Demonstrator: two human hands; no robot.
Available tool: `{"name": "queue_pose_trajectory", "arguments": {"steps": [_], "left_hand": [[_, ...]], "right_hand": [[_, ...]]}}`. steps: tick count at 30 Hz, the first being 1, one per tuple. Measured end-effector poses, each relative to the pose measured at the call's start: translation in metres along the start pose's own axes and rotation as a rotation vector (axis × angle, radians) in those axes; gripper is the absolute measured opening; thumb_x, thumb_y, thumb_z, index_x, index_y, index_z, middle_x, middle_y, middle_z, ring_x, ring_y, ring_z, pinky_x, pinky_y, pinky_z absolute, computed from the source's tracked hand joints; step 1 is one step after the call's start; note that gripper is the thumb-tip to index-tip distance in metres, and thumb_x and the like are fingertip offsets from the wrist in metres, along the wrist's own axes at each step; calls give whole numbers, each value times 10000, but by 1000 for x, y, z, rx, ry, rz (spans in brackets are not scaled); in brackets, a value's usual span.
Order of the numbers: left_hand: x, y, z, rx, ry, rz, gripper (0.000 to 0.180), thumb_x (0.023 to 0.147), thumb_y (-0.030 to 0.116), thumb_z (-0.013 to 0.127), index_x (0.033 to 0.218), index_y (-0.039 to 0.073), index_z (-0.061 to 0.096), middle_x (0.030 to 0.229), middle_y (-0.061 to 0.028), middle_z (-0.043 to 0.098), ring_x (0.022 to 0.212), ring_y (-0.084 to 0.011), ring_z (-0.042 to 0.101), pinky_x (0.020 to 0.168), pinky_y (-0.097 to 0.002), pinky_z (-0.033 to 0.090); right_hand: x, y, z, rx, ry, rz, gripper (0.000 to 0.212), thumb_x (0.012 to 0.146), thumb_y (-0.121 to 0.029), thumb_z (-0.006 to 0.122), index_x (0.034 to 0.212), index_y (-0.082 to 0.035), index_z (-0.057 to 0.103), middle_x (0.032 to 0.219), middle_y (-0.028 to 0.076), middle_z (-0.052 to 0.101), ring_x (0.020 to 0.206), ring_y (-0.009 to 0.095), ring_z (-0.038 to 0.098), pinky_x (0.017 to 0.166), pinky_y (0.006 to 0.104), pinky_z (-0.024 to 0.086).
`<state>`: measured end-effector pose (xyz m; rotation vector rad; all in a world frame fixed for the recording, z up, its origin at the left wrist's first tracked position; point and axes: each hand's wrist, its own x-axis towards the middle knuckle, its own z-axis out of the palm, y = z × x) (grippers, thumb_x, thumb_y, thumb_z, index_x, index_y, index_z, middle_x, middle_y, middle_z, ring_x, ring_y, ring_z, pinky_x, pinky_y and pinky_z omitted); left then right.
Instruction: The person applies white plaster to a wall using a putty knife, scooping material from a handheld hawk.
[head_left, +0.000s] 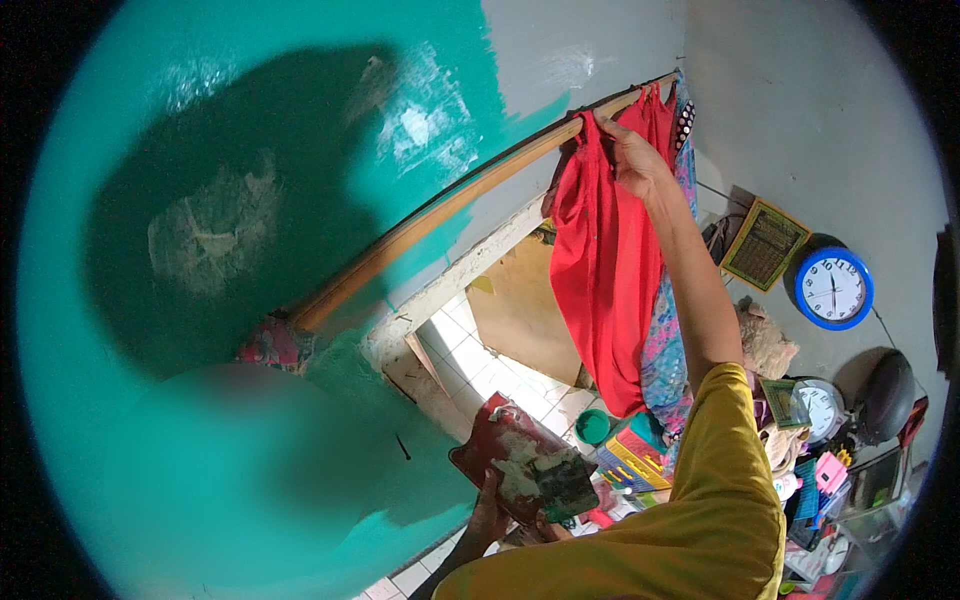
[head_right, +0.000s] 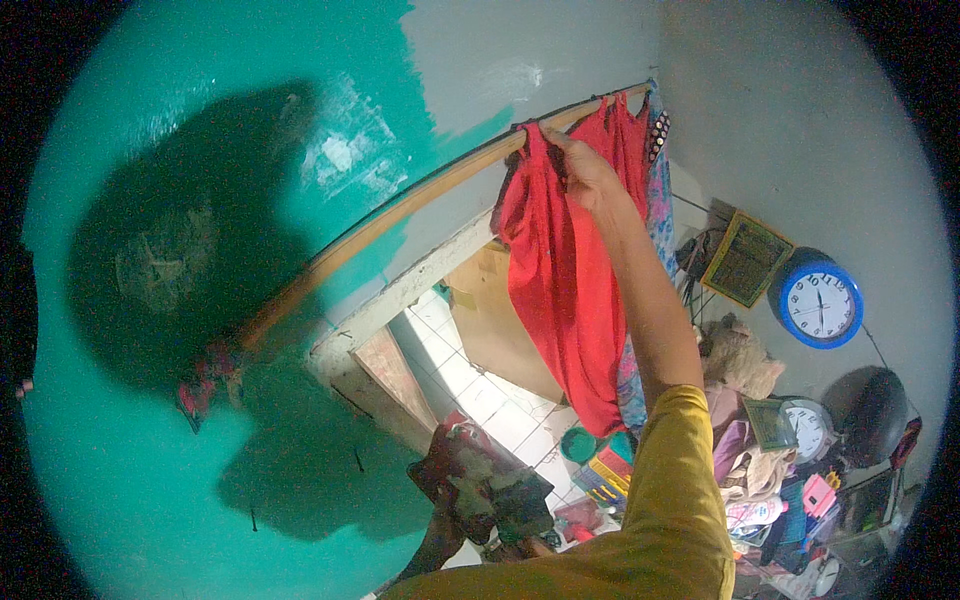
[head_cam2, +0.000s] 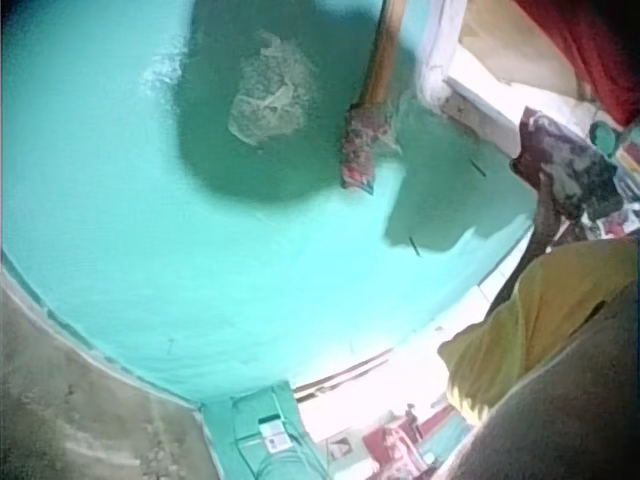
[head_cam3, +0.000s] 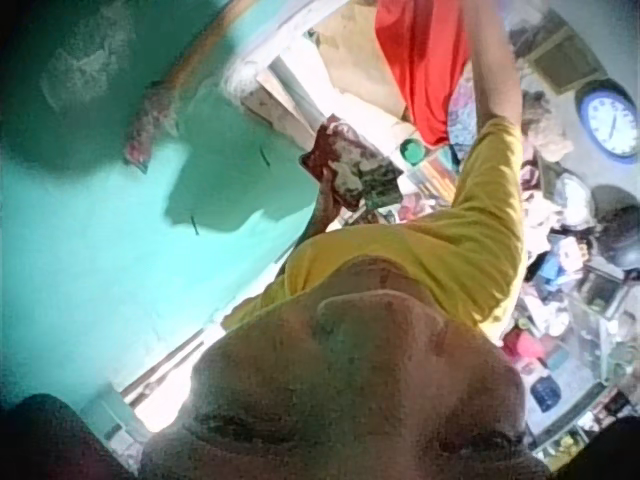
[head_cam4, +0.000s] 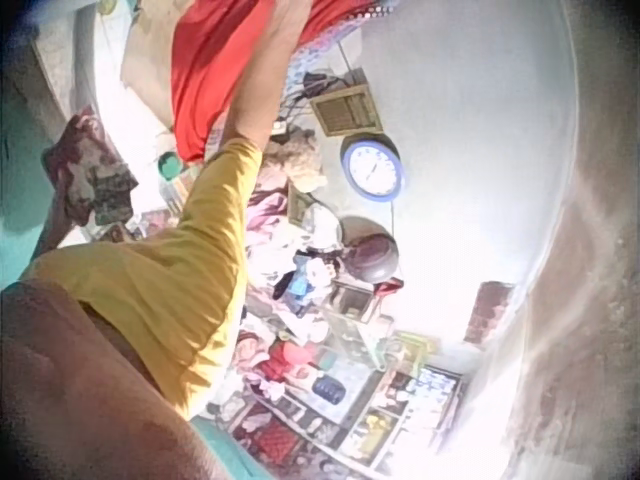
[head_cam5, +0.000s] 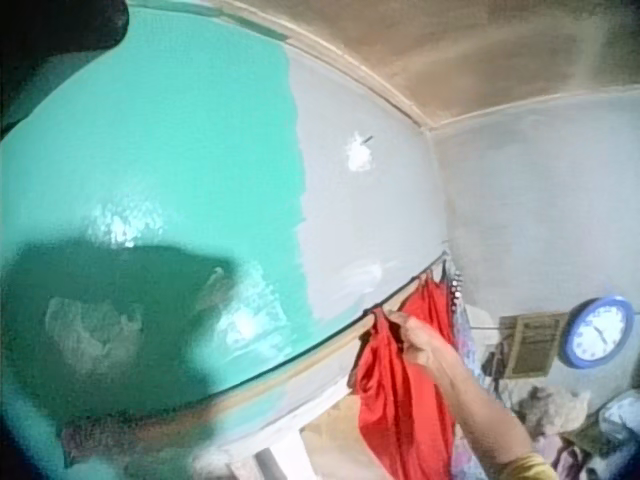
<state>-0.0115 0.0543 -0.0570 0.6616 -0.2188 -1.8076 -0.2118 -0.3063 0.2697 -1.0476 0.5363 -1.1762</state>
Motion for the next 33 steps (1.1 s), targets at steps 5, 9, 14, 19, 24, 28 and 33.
{"name": "queue_pose_trajectory", "arguments": {"steps": [5,9,14,19,24,28,33], "left_hand": [[1,1,5,-7,13,30,627,838,480,453,1294,89,274,1249,-100,406,1141,-247,415,955,-410,358],[-1,3,18,65,71,47,602,852,504,392,1273,79,320,1215,-100,446,1112,-247,447,952,-397,366],[-3,2,13,-5,22,31,513,871,461,396,1208,74,386,1122,-113,504,1037,-257,492,898,-405,408],[-6,-6,-5,60,90,54,562,861,483,400,1240,73,341,1166,-110,467,1060,-259,474,891,-401,411],[0,0,-6,-21,2,47,552,878,426,421,1292,90,280,1253,-99,402,1129,-251,425,946,-414,367],[-2,7,6,-15,-6,105,561,876,416,431,1301,92,258,1249,-98,404,1144,-255,413,951,-425,361],[-2,18,14,26,-10,94,582,872,438,425,1301,85,250,1245,-99,409,1147,-258,412,946,-423,365]], "right_hand": [[5,5,11,1,68,-50,232,868,-243,507,946,-37,582,836,64,621,734,170,596,685,305,515],[5,8,12,-155,65,-103,255,850,-270,533,922,-31,583,817,64,613,727,163,593,665,306,510],[16,21,4,-154,139,-132,295,825,-282,524,926,-8,567,808,93,598,714,197,584,679,325,496],[19,35,6,-3,122,-188,275,833,-295,497,901,-34,551,805,65,577,702,181,557,657,308,483],[17,35,5,-25,118,-185,251,848,-309,468,914,-79,545,822,19,567,725,139,531,670,277,455],[4,37,19,14,163,-211,244,827,-299,492,886,-70,550,792,22,570,706,138,531,647,270,451],[5,36,14,-9,136,-230,284,843,-336,498,905,-65,554,780,25,574,681,135,532,607,254,441]]}}
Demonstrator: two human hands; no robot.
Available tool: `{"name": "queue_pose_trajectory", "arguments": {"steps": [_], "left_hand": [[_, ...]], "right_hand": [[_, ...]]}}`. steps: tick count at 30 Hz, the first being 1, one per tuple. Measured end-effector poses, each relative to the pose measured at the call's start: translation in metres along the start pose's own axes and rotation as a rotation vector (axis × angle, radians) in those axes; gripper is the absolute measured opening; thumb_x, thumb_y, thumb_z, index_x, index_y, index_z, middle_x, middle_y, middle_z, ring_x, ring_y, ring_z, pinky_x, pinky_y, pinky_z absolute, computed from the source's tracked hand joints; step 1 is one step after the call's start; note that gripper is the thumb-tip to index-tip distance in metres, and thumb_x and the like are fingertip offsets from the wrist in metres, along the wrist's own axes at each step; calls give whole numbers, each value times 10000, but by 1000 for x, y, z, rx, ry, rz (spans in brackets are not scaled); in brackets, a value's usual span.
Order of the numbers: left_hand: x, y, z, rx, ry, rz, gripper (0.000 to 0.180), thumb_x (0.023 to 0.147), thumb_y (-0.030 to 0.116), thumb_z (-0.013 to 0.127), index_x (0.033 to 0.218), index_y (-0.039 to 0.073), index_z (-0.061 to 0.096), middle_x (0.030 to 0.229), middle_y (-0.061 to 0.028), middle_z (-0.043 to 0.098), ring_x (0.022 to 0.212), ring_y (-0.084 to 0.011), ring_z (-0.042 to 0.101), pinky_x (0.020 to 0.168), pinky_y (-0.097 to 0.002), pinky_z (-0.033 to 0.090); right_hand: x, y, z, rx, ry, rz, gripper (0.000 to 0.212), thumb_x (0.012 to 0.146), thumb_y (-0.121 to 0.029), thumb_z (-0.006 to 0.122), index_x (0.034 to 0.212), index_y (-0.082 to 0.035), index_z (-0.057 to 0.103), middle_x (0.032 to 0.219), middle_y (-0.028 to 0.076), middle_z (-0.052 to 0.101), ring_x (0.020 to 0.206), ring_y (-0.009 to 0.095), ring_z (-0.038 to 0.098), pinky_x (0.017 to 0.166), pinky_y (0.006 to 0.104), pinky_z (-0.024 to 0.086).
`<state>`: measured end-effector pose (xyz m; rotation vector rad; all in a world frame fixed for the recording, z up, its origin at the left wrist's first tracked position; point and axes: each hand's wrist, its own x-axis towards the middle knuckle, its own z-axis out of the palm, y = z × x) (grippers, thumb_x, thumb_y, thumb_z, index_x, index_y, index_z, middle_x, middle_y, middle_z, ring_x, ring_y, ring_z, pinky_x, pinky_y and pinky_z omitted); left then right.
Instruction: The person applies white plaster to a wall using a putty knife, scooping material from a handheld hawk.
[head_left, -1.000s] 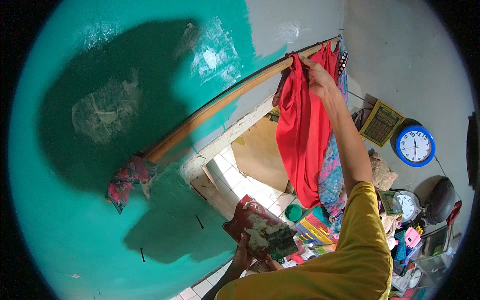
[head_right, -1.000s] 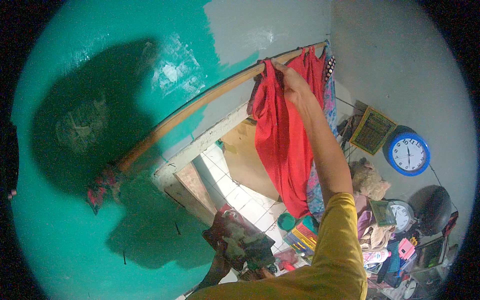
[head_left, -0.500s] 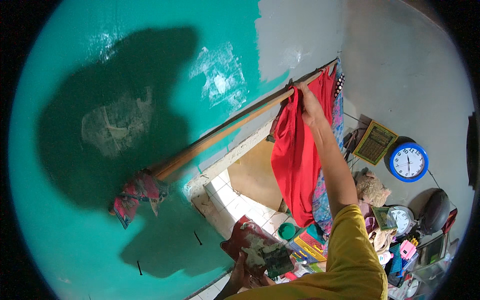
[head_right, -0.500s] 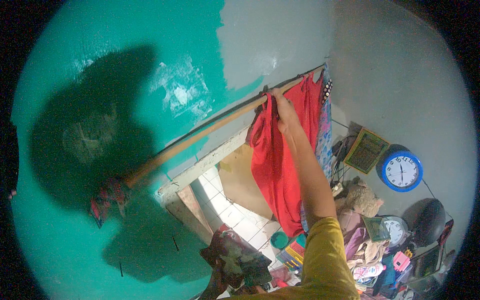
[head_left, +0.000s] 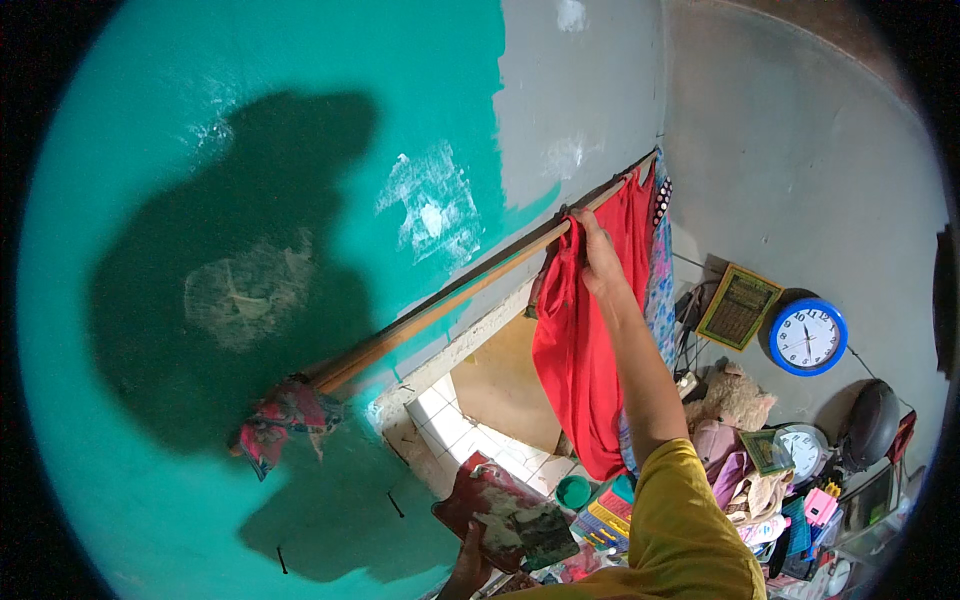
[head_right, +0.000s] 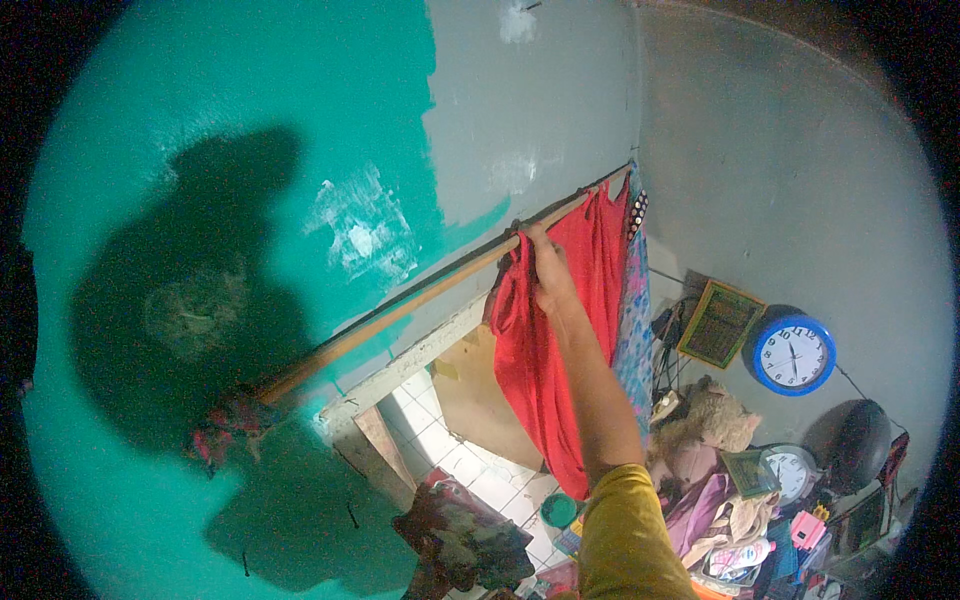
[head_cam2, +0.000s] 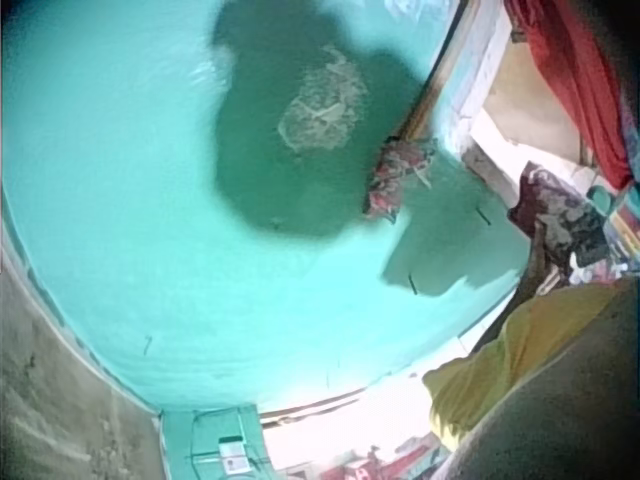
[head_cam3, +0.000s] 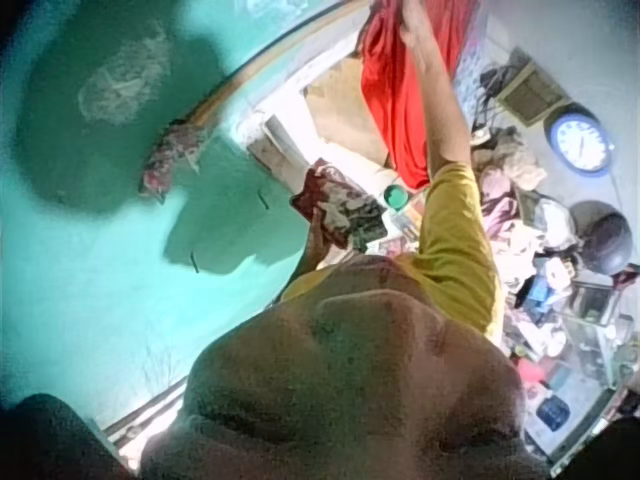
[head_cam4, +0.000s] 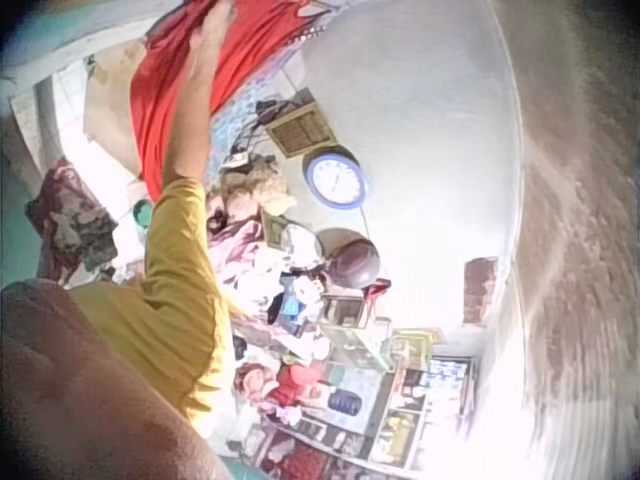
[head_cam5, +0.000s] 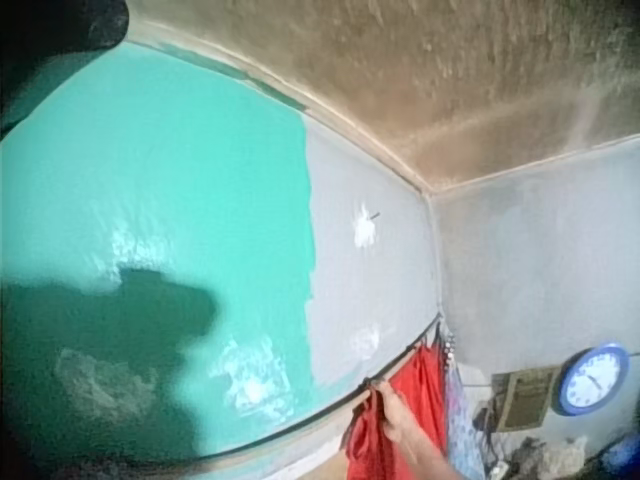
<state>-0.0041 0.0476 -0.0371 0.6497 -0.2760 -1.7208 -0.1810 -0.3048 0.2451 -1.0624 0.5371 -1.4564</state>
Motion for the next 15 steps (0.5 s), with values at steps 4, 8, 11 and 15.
{"name": "queue_pose_trajectory", "arguments": {"steps": [4,8,11,15], "left_hand": [[-7,10,11,80,-16,-75,484,839,562,341,880,94,459,732,-112,471,649,-256,468,575,-416,420],[-24,27,46,-95,15,-139,641,865,569,238,845,8,549,564,-146,522,429,-268,487,385,-376,413],[-5,11,19,-9,-109,9,413,871,502,365,731,134,488,547,-29,469,477,-167,470,449,-301,404],[-1,5,8,-83,-65,-18,575,870,469,404,1278,78,294,1228,-93,433,1108,-257,449,921,-404,389]], "right_hand": [[-1,4,8,88,46,-48,262,850,-295,520,889,-42,572,770,36,584,666,143,552,616,274,463],[-5,28,-3,167,11,-83,217,846,-281,548,904,-73,566,818,14,579,734,116,541,682,256,450],[3,29,-16,163,-25,-147,185,853,-250,545,892,-70,567,829,7,574,749,108,537,707,251,447],[5,23,-8,128,14,-78,145,842,-223,569,836,-78,570,806,-17,566,737,83,518,676,244,434]]}}
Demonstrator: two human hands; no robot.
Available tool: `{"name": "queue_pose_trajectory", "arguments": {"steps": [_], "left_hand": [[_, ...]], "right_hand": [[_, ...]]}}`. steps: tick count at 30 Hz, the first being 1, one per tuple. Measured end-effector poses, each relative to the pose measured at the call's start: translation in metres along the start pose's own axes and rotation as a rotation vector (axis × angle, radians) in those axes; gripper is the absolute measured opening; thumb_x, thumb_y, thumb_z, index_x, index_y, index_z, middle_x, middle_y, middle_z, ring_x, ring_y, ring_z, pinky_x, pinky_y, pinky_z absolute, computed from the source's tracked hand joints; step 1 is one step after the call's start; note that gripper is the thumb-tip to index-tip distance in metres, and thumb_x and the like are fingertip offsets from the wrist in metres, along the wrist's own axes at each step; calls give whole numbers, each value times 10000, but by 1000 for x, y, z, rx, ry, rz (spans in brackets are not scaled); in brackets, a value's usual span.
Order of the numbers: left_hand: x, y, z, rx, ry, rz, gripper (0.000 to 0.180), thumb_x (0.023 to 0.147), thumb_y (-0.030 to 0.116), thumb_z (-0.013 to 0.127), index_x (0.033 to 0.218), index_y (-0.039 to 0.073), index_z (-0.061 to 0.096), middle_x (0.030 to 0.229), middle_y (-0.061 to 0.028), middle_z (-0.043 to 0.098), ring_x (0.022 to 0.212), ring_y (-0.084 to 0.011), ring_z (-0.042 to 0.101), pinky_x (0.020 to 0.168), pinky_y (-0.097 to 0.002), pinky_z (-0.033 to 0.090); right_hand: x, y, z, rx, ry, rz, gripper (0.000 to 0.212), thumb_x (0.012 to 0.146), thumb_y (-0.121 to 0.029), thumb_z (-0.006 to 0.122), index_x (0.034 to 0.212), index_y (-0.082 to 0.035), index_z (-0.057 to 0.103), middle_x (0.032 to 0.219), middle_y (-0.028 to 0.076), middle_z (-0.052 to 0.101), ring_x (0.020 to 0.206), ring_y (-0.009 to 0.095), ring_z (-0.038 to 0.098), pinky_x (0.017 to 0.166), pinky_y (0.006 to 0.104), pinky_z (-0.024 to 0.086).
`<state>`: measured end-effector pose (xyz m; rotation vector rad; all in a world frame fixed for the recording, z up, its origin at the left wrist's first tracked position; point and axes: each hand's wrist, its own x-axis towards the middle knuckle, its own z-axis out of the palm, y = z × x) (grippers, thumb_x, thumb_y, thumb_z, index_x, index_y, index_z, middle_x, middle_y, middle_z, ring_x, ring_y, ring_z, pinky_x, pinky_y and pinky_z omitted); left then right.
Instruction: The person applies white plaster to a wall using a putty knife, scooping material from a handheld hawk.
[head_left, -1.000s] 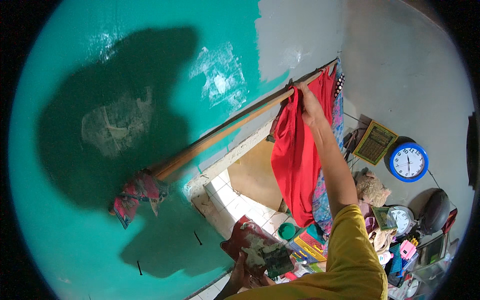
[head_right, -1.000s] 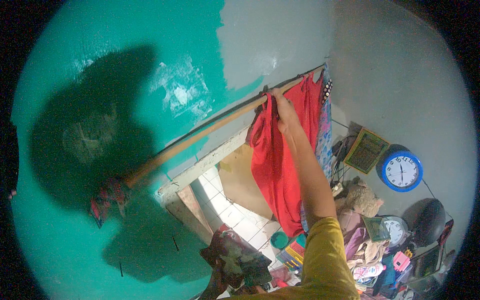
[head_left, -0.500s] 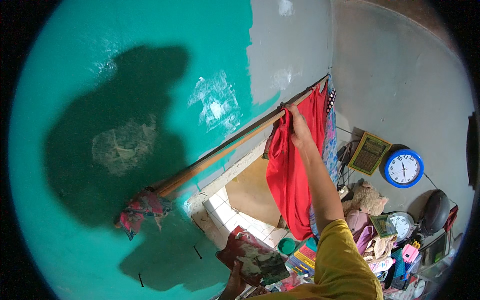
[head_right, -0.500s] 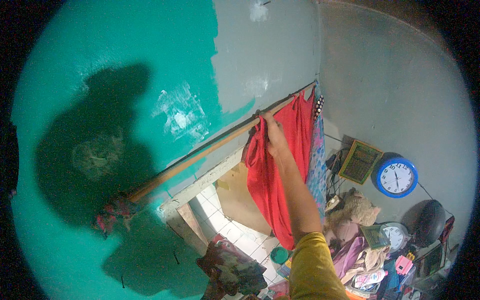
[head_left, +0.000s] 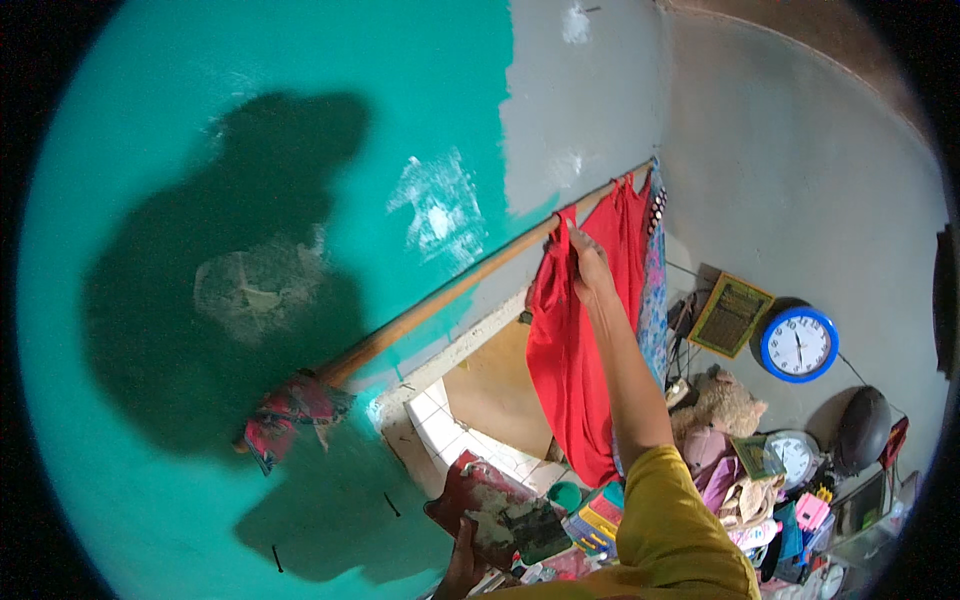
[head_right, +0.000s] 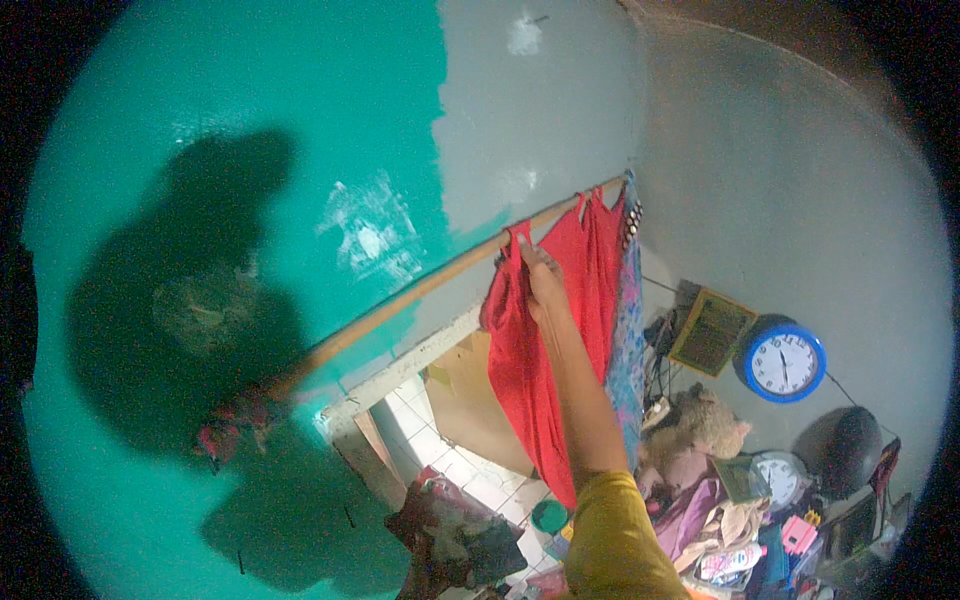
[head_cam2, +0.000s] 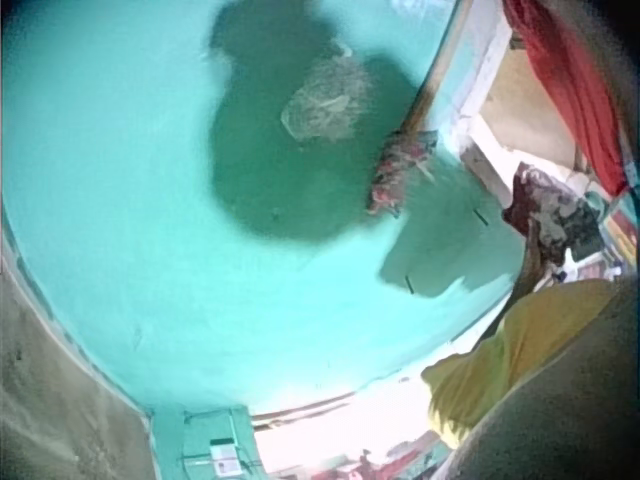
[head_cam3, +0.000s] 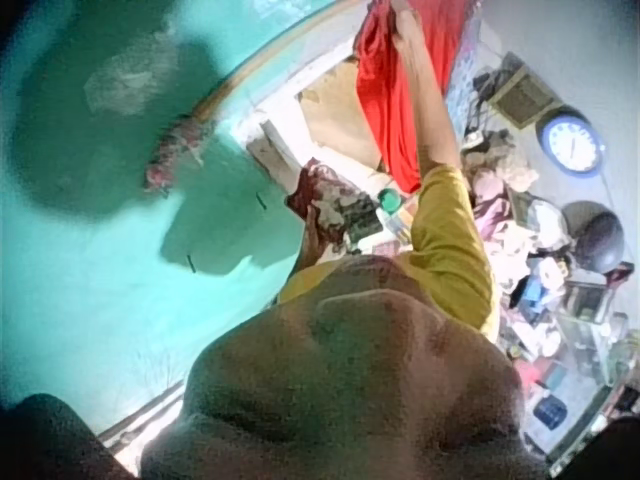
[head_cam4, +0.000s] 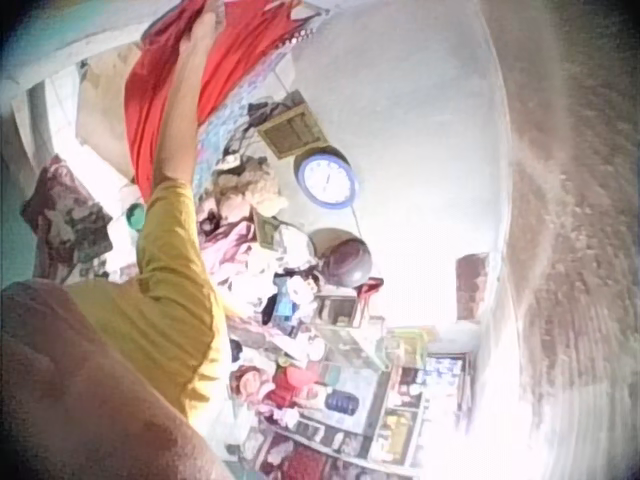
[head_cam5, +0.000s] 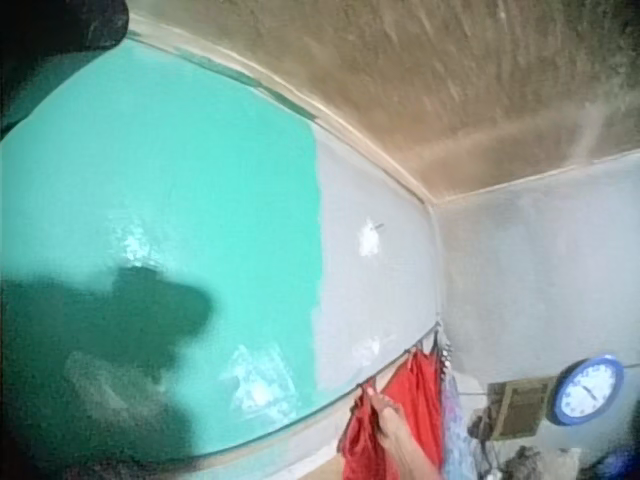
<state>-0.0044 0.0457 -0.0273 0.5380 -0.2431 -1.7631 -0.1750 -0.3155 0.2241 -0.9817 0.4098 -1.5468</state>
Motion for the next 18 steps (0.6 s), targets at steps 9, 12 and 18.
{"name": "queue_pose_trajectory", "arguments": {"steps": [9,12,18], "left_hand": [[3,2,-19,113,-23,34,582,862,502,394,1281,107,316,1221,-66,444,1086,-231,457,886,-384,405],[3,3,-20,259,241,81,684,775,631,421,1215,109,372,1021,-56,527,845,-203,543,667,-323,489],[-24,18,-12,338,308,163,759,775,567,496,1324,118,224,1298,-85,336,1158,-265,374,937,-427,374]], "right_hand": [[1,12,9,-235,361,-220,255,746,-273,688,734,-33,603,694,17,586,602,83,507,578,234,417],[18,28,-9,-440,498,-266,329,722,-308,703,720,0,587,675,42,584,586,119,524,539,281,424],[6,51,14,-587,809,-469,474,628,-457,708,796,-31,586,758,136,612,718,258,585,682,376,413]]}}
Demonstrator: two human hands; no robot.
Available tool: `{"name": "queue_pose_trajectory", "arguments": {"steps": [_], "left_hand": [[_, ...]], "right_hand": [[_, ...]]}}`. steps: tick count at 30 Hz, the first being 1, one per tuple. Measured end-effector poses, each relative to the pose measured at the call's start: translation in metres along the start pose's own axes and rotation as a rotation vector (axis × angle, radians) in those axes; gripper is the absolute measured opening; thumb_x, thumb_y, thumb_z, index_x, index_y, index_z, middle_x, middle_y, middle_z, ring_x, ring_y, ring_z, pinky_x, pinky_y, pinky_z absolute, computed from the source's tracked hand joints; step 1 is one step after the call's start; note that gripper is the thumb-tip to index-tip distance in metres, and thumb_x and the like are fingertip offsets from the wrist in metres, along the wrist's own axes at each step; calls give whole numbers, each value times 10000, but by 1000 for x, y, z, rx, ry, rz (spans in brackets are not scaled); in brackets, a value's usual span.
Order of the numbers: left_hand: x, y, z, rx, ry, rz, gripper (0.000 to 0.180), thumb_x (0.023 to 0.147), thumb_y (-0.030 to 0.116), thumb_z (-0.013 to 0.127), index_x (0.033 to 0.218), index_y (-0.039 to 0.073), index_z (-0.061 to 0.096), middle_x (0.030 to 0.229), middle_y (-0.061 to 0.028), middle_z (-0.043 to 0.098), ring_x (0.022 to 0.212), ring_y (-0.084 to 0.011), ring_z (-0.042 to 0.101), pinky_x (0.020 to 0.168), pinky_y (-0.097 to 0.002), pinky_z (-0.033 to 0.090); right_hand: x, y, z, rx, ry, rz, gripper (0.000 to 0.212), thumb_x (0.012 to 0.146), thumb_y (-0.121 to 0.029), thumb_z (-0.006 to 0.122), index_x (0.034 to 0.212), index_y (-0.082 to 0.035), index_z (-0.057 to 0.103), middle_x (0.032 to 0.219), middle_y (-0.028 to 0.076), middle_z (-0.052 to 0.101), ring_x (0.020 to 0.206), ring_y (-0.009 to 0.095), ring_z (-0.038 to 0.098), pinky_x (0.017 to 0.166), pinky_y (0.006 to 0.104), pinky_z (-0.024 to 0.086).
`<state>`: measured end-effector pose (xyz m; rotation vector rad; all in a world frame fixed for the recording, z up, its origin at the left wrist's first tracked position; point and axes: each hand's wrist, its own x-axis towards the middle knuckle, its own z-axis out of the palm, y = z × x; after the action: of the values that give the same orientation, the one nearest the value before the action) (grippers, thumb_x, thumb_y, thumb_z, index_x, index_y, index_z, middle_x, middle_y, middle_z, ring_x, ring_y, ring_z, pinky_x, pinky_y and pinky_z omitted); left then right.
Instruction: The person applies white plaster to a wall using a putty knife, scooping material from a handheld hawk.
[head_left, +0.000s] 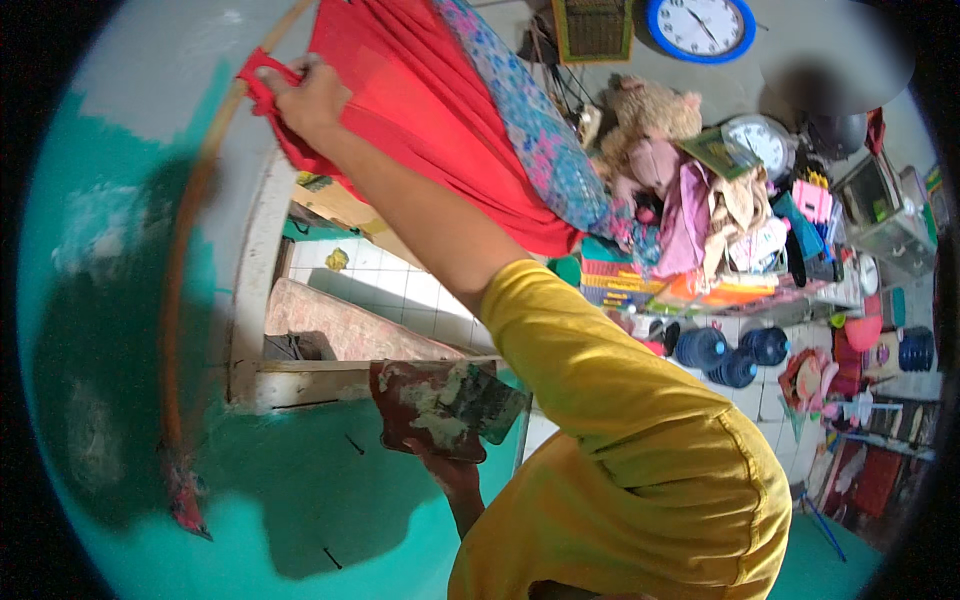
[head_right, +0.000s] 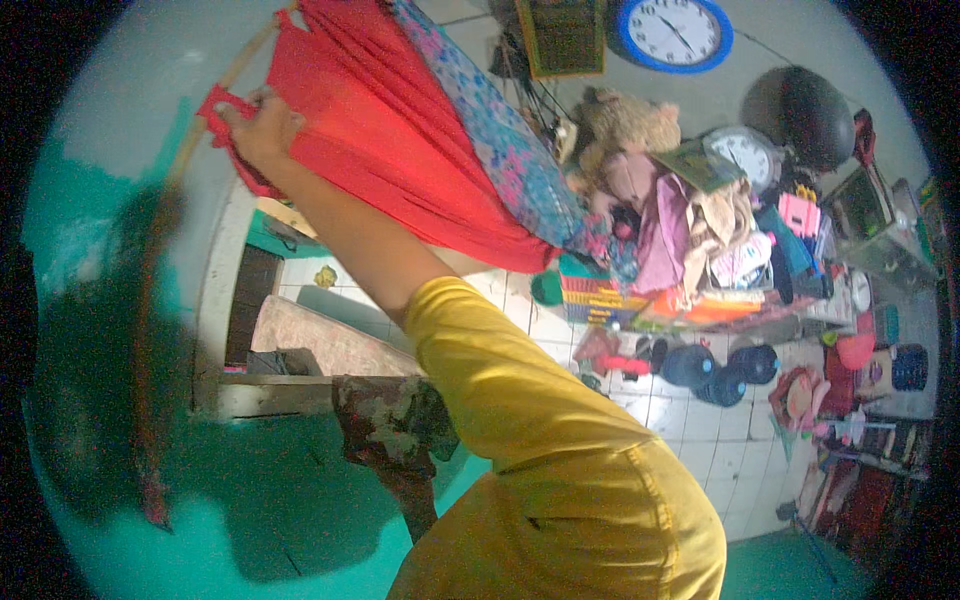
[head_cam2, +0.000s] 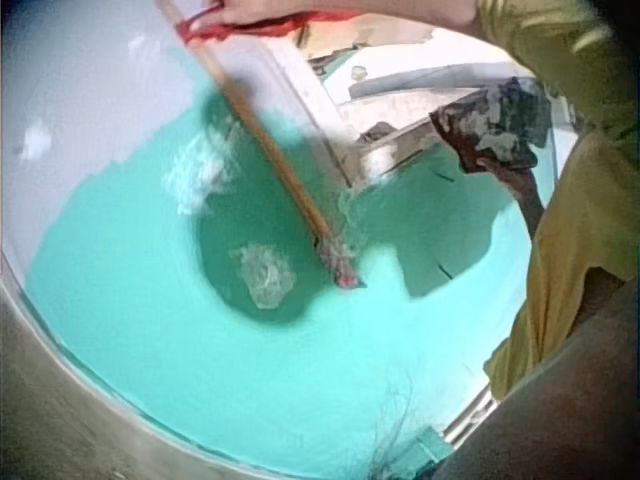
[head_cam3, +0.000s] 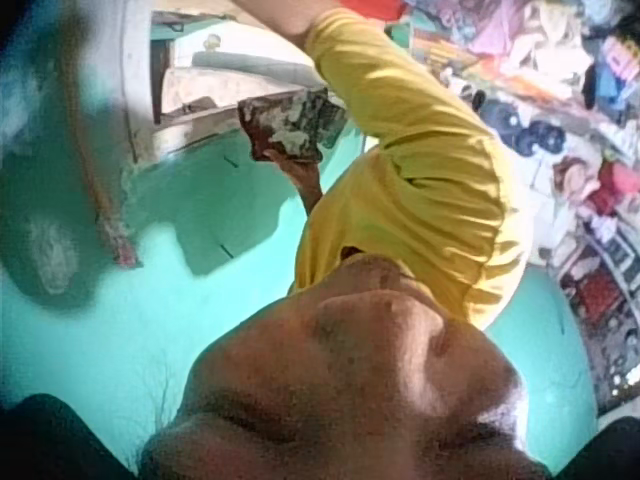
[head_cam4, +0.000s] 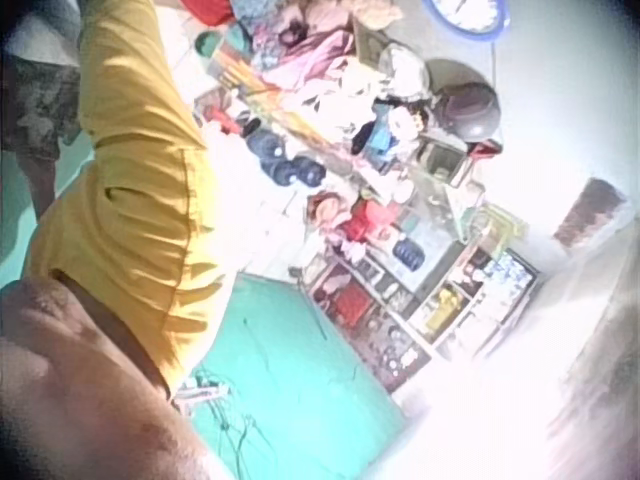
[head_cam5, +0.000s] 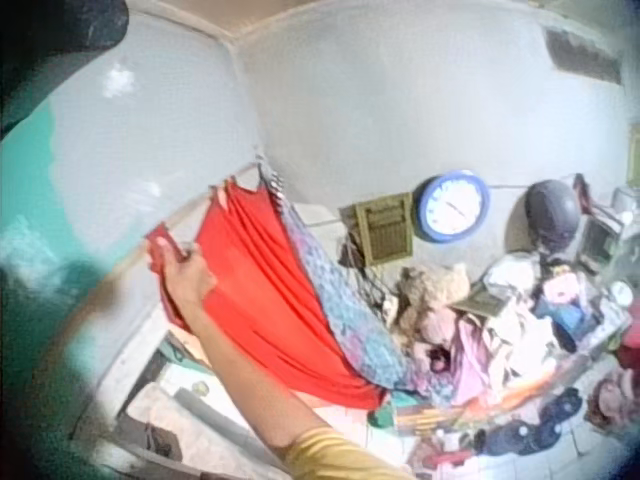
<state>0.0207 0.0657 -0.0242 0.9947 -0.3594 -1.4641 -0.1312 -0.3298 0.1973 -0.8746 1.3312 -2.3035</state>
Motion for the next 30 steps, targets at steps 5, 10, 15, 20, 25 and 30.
{"name": "queue_pose_trajectory", "arguments": {"steps": [5,10,15,20,25,30], "left_hand": [[-2,7,-6,0,46,11,685,781,573,476,1268,124,302,1205,-75,403,1040,-232,427,822,-373,416],[1,8,-5,-111,30,19,546,816,544,442,1167,126,433,1047,-63,542,821,-159,561,613,-270,521],[7,14,36,60,-188,-47,826,740,637,468,1327,107,229,1311,-93,318,1184,-258,344,949,-435,355],[23,-5,-14,107,-170,-100,692,821,587,381,1320,124,255,1320,-68,325,1175,-246,366,958,-421,342],[20,8,6,-39,-284,-164,699,811,552,444,1315,119,225,1274,-61,366,1147,-248,401,929,-410,385],[19,-4,-17,-53,-254,-135,588,860,542,343,1235,90,380,1157,-66,497,1013,-211,505,821,-368,444]], "right_hand": [[3,-2,2,52,66,-75,418,668,-387,685,811,-9,579,760,139,610,753,276,568,791,379,304],[6,-4,1,68,23,-44,417,667,-386,686,813,-11,576,763,150,608,745,284,568,767,382,325],[10,4,2,41,-63,-14,409,674,-397,656,840,-38,554,813,157,592,836,320,544,810,420,295],[13,-16,-25,-85,-230,-52,544,743,-523,551,858,8,563,768,205,605,774,361,588,696,434,428],[15,-10,-18,-147,-238,-146,612,742,-555,538,800,54,547,796,269,576,792,374,577,675,412,422],[-10,-8,-1,68,-283,-242,465,788,-412,545,760,51,509,671,247,520,613,310,502,585,422,385]]}}
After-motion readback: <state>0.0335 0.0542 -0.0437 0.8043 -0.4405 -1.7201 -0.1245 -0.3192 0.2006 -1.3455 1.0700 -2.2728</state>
